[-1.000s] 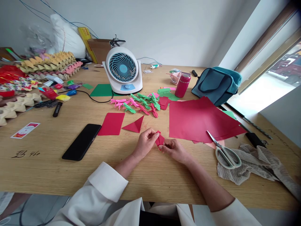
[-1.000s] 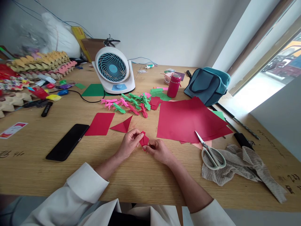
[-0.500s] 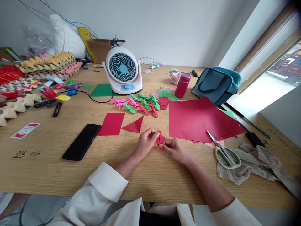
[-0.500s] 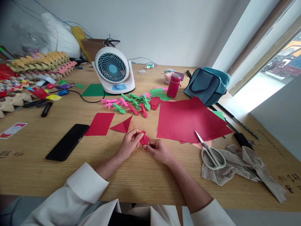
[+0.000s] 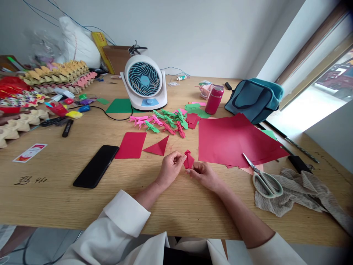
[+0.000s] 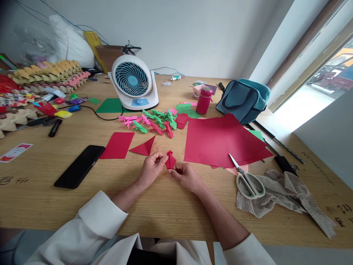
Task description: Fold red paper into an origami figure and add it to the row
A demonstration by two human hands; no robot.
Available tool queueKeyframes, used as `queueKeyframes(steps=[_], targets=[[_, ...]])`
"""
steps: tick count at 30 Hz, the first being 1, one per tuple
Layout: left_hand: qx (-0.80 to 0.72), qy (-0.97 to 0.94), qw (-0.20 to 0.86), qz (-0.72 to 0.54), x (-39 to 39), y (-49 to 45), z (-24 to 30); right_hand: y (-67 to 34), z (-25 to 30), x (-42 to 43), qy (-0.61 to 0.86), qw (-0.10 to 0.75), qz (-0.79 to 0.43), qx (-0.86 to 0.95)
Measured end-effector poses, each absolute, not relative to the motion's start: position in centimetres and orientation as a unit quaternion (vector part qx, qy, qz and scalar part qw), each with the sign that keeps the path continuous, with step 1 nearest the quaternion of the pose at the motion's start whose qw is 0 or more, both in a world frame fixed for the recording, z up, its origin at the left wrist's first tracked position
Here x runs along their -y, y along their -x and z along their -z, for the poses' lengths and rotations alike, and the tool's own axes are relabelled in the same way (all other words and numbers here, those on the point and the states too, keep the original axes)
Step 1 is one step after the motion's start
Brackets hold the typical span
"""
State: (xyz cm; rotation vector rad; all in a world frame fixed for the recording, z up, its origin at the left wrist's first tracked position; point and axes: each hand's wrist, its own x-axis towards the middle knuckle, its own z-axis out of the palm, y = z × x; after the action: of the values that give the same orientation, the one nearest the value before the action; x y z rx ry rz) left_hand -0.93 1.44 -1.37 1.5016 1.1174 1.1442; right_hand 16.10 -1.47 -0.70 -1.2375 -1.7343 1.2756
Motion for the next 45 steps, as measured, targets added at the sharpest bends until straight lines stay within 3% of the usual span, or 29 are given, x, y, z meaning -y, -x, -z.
queueKeyframes(steps=[9,18,30,39,45], targets=[[-0.428,-0.589,0.510,-0.458,-1.5,0.8,1.4,-16.1,0.8,1.3,0.491,0.343,-0.496,0.629],[-0.446,-0.595,0.476,-0.469,-1.5,0.9,1.4,-16.2,0.7,1.4,0.469,0.334,-0.499,0.648],[-0.422,-0.553,0.550,-0.463,-1.6,0.8,1.7,-16.2,0.7,1.4,0.470,0.339,-0.495,0.647],[-0.432,-0.504,0.584,-0.468,-1.6,0.6,1.2,-16.2,1.4,1.0,0.413,0.508,-0.521,0.548],[-0.430,-0.500,0.598,-0.456,-1.6,0.7,1.2,-16.3,1.7,1.3,0.414,0.505,-0.449,0.609]])
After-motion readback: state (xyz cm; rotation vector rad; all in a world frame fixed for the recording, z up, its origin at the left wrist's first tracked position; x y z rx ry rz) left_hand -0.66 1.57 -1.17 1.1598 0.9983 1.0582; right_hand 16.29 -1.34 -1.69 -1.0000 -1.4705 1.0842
